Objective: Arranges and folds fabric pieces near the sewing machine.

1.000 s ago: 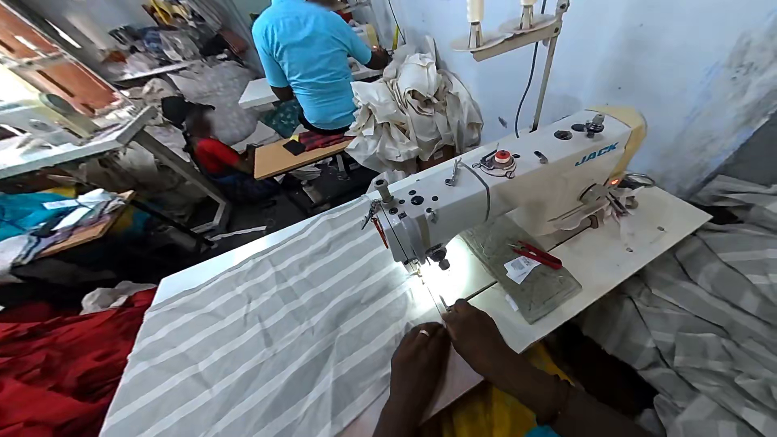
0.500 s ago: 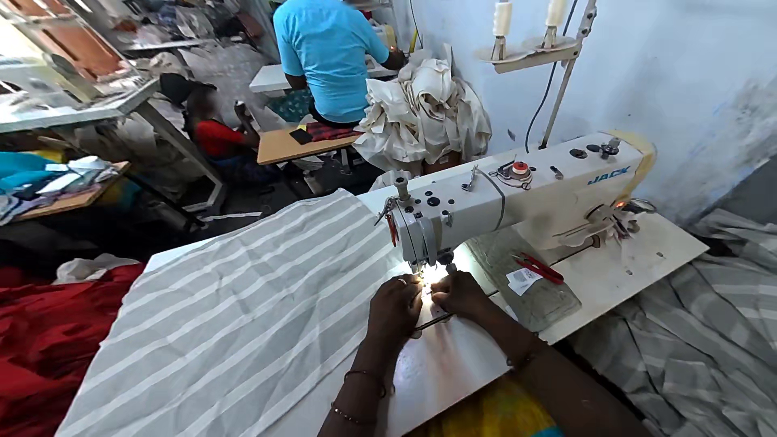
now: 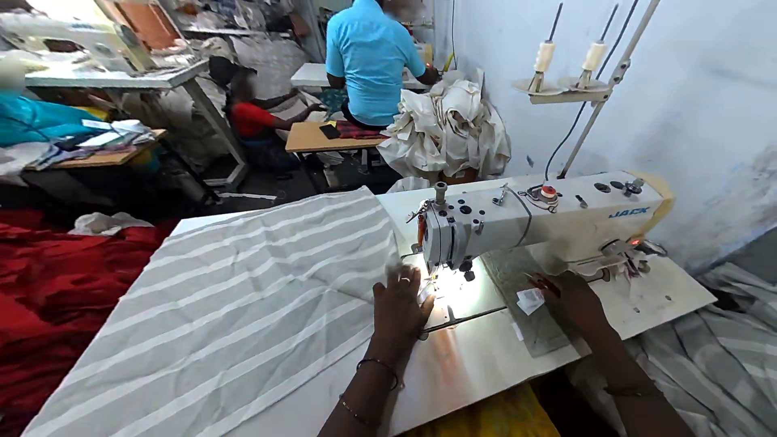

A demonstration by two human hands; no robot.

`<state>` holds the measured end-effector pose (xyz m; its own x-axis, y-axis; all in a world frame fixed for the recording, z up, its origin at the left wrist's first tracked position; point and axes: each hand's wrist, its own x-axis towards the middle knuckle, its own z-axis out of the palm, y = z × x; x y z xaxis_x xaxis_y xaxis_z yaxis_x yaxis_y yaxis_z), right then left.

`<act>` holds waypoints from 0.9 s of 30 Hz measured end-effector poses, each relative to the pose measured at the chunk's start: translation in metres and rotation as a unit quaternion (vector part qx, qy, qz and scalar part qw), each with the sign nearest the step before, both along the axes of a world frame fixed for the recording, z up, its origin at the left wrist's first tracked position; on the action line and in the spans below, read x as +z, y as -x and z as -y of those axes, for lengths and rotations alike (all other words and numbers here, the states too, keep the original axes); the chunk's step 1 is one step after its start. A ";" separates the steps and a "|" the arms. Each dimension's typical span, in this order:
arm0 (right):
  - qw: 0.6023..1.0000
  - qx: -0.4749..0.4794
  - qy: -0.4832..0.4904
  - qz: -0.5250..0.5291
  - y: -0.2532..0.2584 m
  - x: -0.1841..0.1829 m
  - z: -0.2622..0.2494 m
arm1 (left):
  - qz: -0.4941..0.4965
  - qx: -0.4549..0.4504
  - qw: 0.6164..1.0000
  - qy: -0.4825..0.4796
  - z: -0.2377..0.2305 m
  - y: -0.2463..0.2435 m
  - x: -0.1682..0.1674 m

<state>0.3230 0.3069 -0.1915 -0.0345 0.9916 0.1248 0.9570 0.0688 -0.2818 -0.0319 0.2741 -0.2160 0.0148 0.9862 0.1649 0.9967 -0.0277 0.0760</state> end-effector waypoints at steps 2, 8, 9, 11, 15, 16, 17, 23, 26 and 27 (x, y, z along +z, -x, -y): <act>0.998 0.009 -0.067 -0.008 0.005 0.003 0.006 | 0.028 0.040 0.999 0.024 0.012 0.001 0.002; 0.981 0.189 -0.048 -0.012 0.118 -0.004 0.056 | 0.062 0.114 0.990 -0.050 0.056 0.002 -0.005; 0.976 0.215 -0.018 -0.011 0.142 -0.004 0.061 | 0.066 0.109 0.989 -0.074 0.062 0.001 -0.008; 0.972 0.232 0.013 -0.013 0.181 -0.006 0.061 | 0.067 0.094 0.984 -0.137 0.068 -0.001 -0.017; 0.976 0.213 0.003 -0.038 0.216 -0.017 0.052 | 0.069 0.098 0.982 -0.145 0.071 0.005 -0.020; 0.976 0.213 -0.018 -0.044 0.212 -0.018 0.057 | 0.073 0.097 0.981 -0.149 0.073 0.010 -0.021; 0.973 0.218 -0.046 -0.052 0.202 -0.018 0.065 | 0.072 0.090 0.980 -0.161 0.078 0.016 -0.022; 0.960 0.156 -0.233 -0.008 0.068 -0.023 0.092 | 0.045 -0.222 0.974 -0.011 0.173 0.021 0.011; 0.961 0.080 -0.254 0.071 0.014 -0.032 0.051 | 0.094 -0.413 0.903 0.070 0.152 0.040 -0.007; 0.966 0.076 -0.237 0.070 0.010 -0.032 0.043 | 0.081 -0.419 0.903 0.057 0.132 0.050 -0.018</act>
